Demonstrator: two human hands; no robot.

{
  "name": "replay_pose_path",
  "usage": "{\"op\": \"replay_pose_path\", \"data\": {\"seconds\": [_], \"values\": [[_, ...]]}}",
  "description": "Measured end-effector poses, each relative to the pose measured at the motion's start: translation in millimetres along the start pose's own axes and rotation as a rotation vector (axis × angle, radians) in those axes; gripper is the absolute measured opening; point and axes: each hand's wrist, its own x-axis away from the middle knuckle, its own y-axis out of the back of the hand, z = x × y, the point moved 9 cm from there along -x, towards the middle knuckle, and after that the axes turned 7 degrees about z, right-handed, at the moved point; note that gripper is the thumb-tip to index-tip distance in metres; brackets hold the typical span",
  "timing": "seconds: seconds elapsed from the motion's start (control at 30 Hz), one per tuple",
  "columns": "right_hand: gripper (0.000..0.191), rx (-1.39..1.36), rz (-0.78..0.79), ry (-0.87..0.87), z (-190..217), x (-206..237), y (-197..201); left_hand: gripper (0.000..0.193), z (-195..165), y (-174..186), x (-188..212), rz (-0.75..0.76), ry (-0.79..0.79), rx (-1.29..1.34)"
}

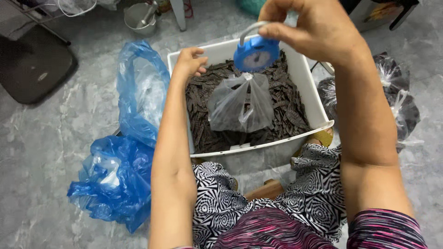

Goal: The person sits on the floor in front of a large white bin filled with dark dried food strips. They open a clear plastic bag, place strips into it one at a time by hand, hang the bag on a blue spring scale to check the weight, then continue adding strips and tie the filled bag closed.

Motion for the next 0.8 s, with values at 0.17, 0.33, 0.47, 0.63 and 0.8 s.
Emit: {"op": "replay_pose_path", "data": {"seconds": [0.17, 0.33, 0.47, 0.63, 0.8], "values": [[0.015, -0.012, -0.059, 0.157, 4.0, -3.6, 5.2, 0.05, 24.8, 19.6, 6.4, -0.097, 0.145, 0.03], [0.016, 0.008, -0.049, 0.225, -2.6, -5.4, -2.6, 0.05, 39.1, 26.4, 15.9, -0.157, 0.212, 0.103], [0.015, 0.021, -0.037, 0.221, -4.0, -6.3, -4.6, 0.049, 47.6, 25.9, 17.2, -0.168, 0.242, 0.099], [0.015, 0.005, -0.017, 0.174, -6.8, -8.2, -1.0, 0.049, 56.3, 27.8, 17.1, -0.164, 0.26, -0.028], [0.015, 0.001, -0.003, 0.187, -2.7, -9.4, -2.5, 0.042, 53.0, 25.9, 11.3, -0.102, 0.246, 0.061]]}}
